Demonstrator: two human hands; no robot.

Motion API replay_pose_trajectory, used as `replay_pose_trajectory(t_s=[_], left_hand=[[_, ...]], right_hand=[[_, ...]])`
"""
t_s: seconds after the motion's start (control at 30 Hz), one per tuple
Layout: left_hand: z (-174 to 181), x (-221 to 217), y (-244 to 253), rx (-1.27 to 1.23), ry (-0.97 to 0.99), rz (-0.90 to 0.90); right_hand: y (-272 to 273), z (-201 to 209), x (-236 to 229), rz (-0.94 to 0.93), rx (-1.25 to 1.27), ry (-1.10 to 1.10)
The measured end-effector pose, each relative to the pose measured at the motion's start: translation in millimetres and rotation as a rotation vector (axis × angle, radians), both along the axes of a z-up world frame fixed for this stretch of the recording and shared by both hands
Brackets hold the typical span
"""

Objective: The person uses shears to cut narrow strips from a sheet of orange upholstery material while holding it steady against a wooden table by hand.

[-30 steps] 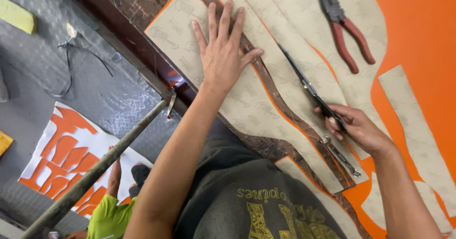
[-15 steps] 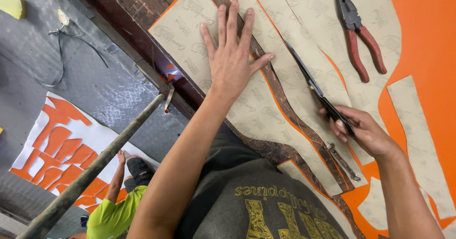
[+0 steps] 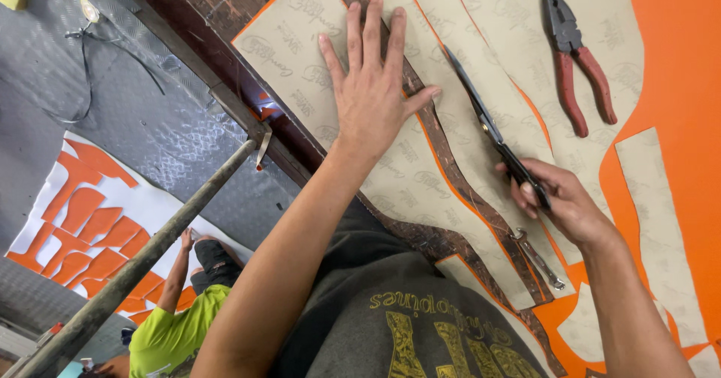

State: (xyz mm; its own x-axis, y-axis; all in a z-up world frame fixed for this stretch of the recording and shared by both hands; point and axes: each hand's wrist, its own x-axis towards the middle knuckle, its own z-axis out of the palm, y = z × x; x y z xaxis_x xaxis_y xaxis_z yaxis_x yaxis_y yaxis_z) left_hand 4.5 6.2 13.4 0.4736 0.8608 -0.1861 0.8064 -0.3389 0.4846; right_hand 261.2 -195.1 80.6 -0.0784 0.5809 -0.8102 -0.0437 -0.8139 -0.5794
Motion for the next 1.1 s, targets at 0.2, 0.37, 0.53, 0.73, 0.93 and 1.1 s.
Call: replay_pose_trajectory(t_s=[0.2,0.37,0.53,0.73,0.93,1.1], left_hand=[[7,3,9,-0.032,-0.007,0.002],[5,3,15,-0.055,-0.009,0.005],[9,3,18,-0.051,-0.002,0.008],[4,2,17,-0.037,-0.004,0.0],[4,1,19,-0.049,-0.017,-0.012],[5,-1,16,-0.056,-0.032,-0.007]], right_hand=[[10,4,-3,-0.006,-0.192,-0.119],[21,-1,-5,0.029,-0.036,-0.059],[35,1,-6,0.038,-0.101,-0.114],[46,2,-10,0.053,-0.113,-0.117],[60,-7,-14,0.017,-0.031,-0.063],[66,-2,-16,0.03,-0.106,-0.109]])
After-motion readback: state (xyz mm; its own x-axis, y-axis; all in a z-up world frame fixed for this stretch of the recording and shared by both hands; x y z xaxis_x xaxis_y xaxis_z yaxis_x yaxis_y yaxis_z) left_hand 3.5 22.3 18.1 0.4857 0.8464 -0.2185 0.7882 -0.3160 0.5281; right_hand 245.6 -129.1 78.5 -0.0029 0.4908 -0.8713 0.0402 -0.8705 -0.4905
